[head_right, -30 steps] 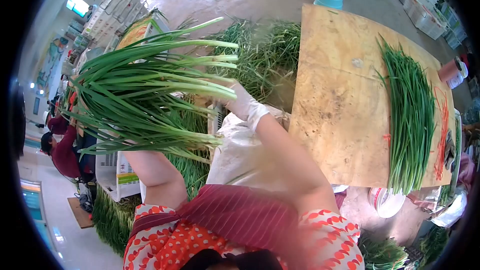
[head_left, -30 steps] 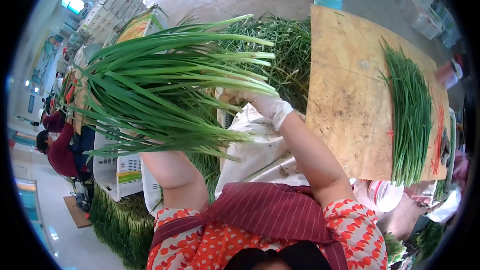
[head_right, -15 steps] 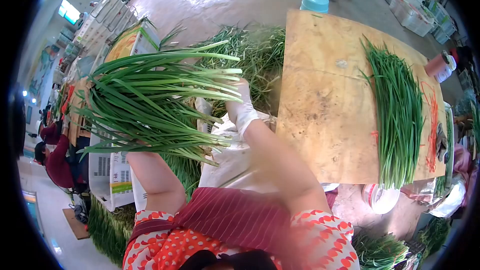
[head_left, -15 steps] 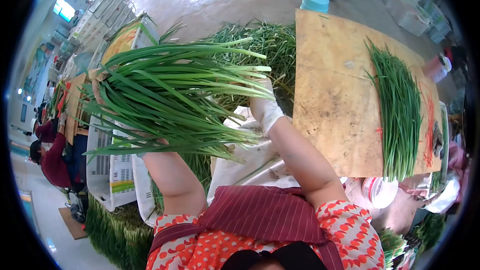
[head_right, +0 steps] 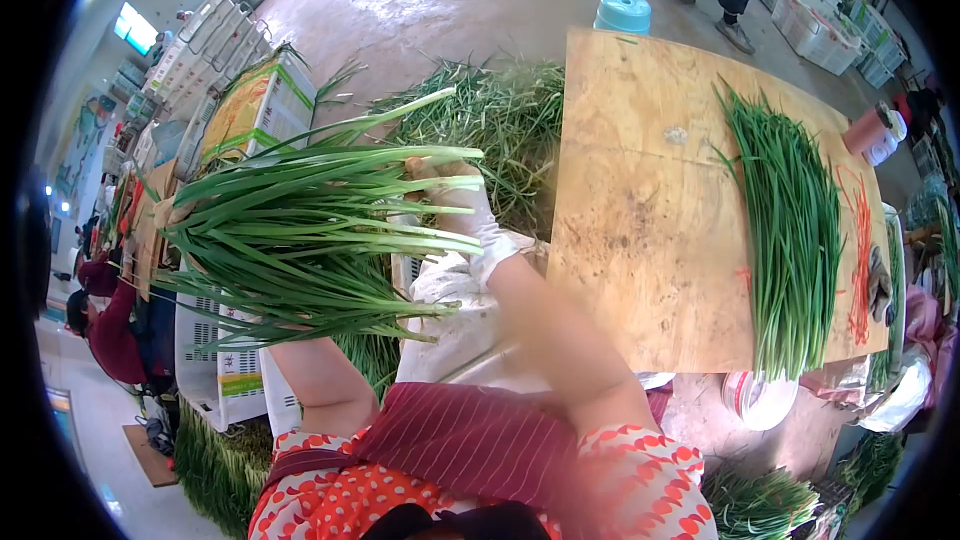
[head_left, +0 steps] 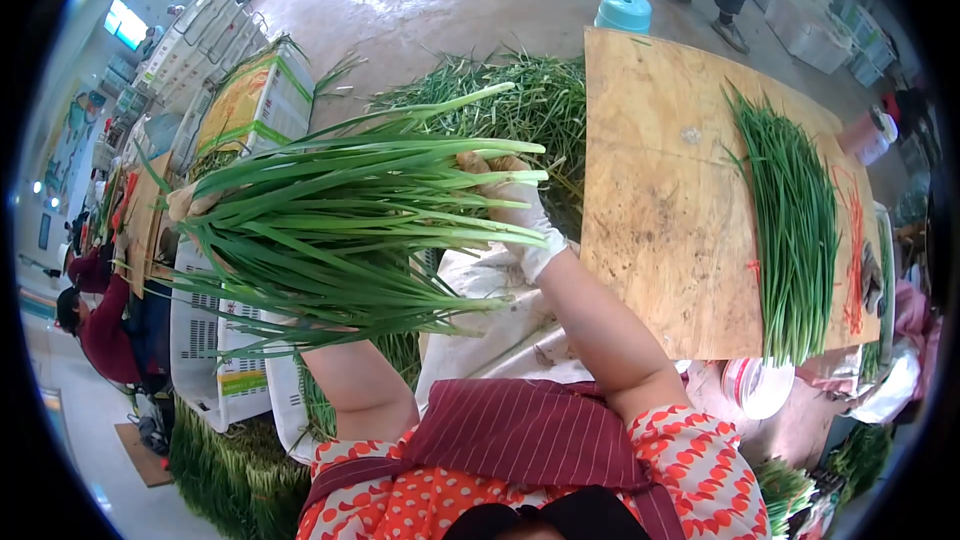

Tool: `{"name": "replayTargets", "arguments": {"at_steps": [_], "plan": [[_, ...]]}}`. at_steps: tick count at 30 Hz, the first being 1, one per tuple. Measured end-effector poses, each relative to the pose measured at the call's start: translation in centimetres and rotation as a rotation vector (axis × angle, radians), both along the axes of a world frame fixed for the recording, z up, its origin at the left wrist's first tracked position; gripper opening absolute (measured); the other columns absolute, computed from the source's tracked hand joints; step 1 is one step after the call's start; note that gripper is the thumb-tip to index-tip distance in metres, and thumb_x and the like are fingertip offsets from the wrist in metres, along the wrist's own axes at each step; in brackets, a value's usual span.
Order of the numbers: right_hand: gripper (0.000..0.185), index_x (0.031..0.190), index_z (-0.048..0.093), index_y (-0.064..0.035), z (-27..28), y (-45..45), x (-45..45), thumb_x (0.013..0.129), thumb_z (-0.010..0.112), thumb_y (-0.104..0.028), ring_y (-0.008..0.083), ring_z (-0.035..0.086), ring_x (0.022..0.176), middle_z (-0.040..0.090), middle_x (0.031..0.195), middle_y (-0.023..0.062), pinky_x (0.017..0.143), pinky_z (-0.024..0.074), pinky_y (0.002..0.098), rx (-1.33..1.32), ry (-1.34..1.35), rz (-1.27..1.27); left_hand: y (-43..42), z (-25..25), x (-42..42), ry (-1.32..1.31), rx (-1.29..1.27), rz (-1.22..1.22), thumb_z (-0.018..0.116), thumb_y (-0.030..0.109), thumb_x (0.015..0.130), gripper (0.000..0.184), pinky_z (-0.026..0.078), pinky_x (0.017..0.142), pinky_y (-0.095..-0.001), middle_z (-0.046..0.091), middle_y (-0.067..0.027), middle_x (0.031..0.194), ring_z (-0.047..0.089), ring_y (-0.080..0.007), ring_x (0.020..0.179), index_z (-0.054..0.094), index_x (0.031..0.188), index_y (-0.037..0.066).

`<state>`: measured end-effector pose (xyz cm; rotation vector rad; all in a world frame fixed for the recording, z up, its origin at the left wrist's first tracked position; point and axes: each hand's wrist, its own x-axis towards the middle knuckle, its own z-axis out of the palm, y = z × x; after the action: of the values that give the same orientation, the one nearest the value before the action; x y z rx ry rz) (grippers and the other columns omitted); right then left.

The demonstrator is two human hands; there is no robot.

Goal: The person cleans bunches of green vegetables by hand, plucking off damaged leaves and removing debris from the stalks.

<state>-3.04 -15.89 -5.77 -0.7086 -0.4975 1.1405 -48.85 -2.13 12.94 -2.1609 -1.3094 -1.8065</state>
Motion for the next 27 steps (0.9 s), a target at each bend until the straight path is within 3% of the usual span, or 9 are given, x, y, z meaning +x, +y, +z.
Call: {"name": "replayTargets", "arguments": {"at_steps": [5,10,13,14,18,20,23,25,27], "plan": [[0.018,0.096,0.060,0.0006,1.5,-1.1,0.9,0.086,0.058,-0.014,0.0094,0.058,0.067,0.063,0.081,0.0049,0.057,0.0479,0.0225,-0.048,-0.162,0.087,1.0,-0.1,-2.3,0.242,-0.206,0.103,0.049,0.010,0.084,0.009,0.041,0.083,-0.0296,0.053,-0.0033,0.087,0.051,-0.0142,0.079,0.052,0.091,0.005],[0.023,0.101,0.059,0.0024,3.4,-2.1,2.8,0.086,0.058,-0.015,0.0091,0.058,0.063,0.064,0.080,0.0062,0.055,0.0483,0.0222,0.000,-0.277,0.214,-0.1,0.4,-3.4,0.184,-0.197,0.108,0.049,0.010,0.084,0.009,0.041,0.083,-0.0297,0.053,-0.0035,0.086,0.051,-0.0144,0.079,0.052,0.091,0.005],[0.027,0.100,0.059,0.0031,4.0,-2.4,4.5,0.091,0.051,-0.021,0.0080,0.056,0.056,0.064,0.074,0.0076,0.052,0.0463,0.0213,-0.146,-0.961,0.244,-1.3,0.4,-2.6,0.032,-0.088,0.050,0.049,0.010,0.084,0.009,0.041,0.083,-0.0298,0.053,-0.0037,0.086,0.051,-0.0145,0.079,0.052,0.090,0.005],[0.027,0.100,0.059,0.0031,4.0,-2.6,4.9,0.091,0.051,-0.021,0.0080,0.056,0.056,0.064,0.074,0.0076,0.052,0.0463,0.0213,-0.148,-0.962,0.244,-1.6,0.3,-2.2,-0.047,-0.048,0.003,0.049,0.010,0.084,0.009,0.041,0.083,-0.0299,0.053,-0.0037,0.086,0.051,-0.0145,0.079,0.052,0.090,0.005],[0.035,0.092,0.058,-0.0014,3.4,-3.3,7.2,0.092,0.044,-0.034,0.0126,0.056,0.058,0.054,0.057,0.0038,0.060,0.0477,0.0259,-0.103,-0.659,0.049,-2.0,-1.4,1.9,-0.566,0.016,-0.696,0.049,0.010,0.084,0.009,0.041,0.083,-0.0300,0.053,-0.0039,0.086,0.051,-0.0147,0.079,0.052,0.090,0.005],[0.028,0.090,0.056,-0.0035,1.4,-2.8,10.5,0.090,0.049,-0.031,0.0166,0.059,0.067,0.056,0.067,0.0032,0.071,0.0488,0.0298,-0.043,-0.451,-0.186,-1.5,-3.4,5.9,-0.939,-0.096,-1.374,0.049,0.011,0.084,0.009,0.041,0.083,-0.0300,0.053,-0.0040,0.086,0.051,-0.0148,0.079,0.052,0.090,0.005],[0.029,0.104,0.057,-0.0038,-1.4,-0.8,13.4,0.088,0.054,-0.028,0.0197,0.059,0.080,0.059,0.082,0.0062,0.084,0.0466,0.0328,0.123,-0.038,-0.548,-0.6,-6.3,11.1,-1.083,-0.222,-1.717,0.049,0.011,0.084,0.009,0.041,0.083,-0.0301,0.053,-0.0042,0.085,0.052,-0.0149,0.079,0.052,0.089,0.005],[0.042,0.119,0.053,-0.0095,-1.6,0.4,11.9,0.084,0.059,-0.031,0.0219,0.054,0.102,0.059,0.105,0.0149,0.094,0.0408,0.0318,-0.036,-0.628,-0.631,0.0,-7.5,13.7,-1.129,-0.268,-1.804,0.049,0.011,0.084,0.009,0.041,0.083,-0.0302,0.053,-0.0042,0.085,0.052,-0.0150,0.079,0.052,0.089,0.005],[0.051,0.131,0.041,-0.0138,0.9,-0.9,8.8,0.084,0.060,-0.024,0.0180,0.044,0.119,0.048,0.128,0.0094,0.101,0.0332,0.0309,-0.301,-1.005,-0.122,0.5,-8.4,16.2,-1.160,-0.302,-1.841,0.049,0.011,0.084,0.009,0.041,0.083,-0.0302,0.053,-0.0043,0.085,0.052,-0.0151,0.079,0.053,0.089,0.005]]}}
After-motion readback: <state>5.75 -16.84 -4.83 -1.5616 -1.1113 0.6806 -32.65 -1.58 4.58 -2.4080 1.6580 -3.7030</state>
